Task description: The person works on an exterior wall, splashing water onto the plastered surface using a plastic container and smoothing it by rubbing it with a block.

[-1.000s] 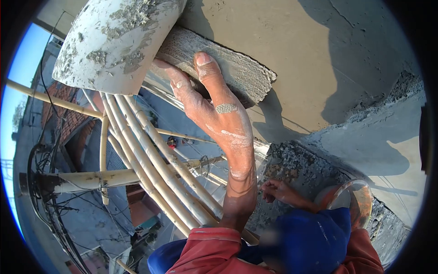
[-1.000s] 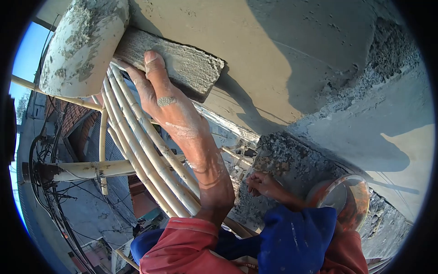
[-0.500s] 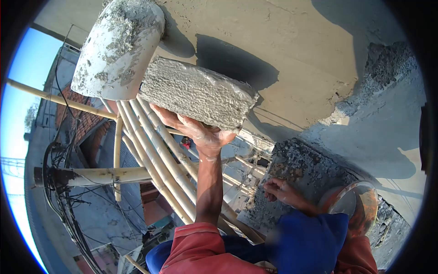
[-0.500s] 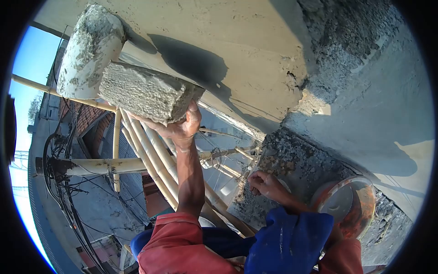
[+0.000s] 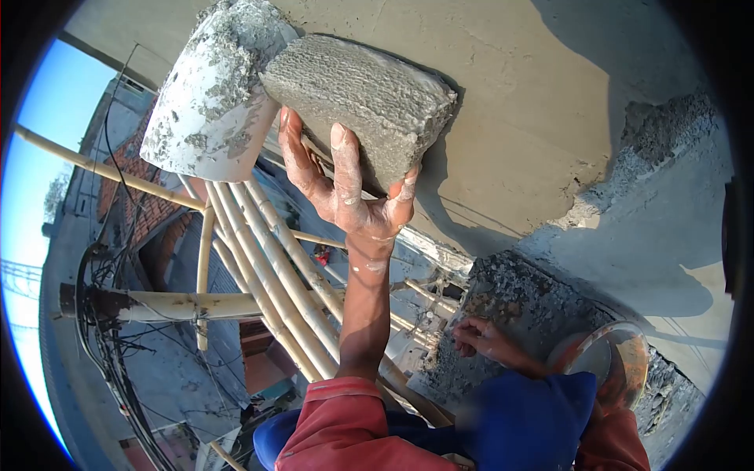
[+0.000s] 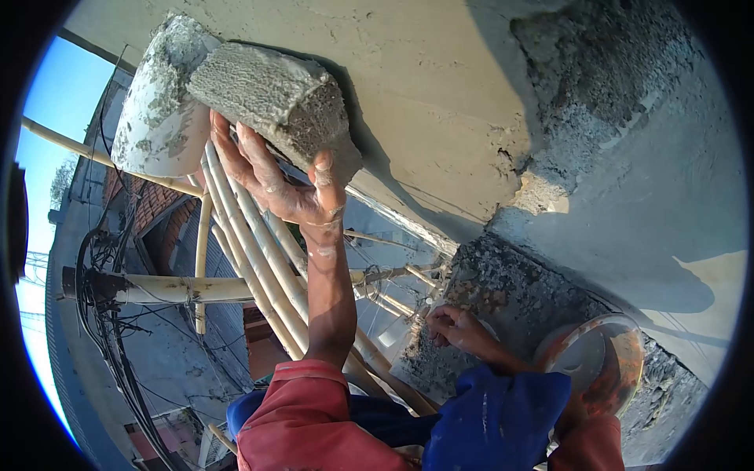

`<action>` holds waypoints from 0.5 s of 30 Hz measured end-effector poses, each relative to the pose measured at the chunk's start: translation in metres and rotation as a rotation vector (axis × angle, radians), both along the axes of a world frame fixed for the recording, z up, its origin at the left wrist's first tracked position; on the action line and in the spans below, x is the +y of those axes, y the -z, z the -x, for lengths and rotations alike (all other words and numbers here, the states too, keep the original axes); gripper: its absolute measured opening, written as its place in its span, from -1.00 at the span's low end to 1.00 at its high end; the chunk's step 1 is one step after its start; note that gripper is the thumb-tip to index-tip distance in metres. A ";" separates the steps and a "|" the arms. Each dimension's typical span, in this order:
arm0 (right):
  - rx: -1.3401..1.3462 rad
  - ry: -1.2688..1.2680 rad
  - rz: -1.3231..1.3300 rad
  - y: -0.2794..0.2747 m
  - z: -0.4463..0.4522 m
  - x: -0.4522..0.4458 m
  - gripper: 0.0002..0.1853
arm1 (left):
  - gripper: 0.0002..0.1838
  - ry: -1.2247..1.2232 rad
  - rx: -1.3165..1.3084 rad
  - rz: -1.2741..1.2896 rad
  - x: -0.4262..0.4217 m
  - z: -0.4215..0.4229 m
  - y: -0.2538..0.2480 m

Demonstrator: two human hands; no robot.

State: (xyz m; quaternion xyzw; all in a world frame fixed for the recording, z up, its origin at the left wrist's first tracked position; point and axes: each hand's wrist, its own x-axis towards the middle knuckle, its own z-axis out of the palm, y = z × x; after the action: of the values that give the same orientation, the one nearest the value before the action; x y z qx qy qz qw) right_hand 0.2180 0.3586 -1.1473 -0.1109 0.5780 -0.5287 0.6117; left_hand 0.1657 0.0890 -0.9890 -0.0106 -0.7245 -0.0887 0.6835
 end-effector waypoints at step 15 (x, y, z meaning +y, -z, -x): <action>-0.025 0.040 0.021 -0.007 -0.004 0.001 -0.80 | -0.30 0.232 0.119 -0.941 -0.023 -0.006 0.056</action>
State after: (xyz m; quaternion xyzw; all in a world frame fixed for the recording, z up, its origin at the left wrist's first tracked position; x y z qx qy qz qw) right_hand 0.2219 0.3593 -1.1407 -0.0991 0.5668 -0.5482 0.6070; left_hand 0.1721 0.0658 -1.0451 0.2136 -0.5594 -0.4814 0.6401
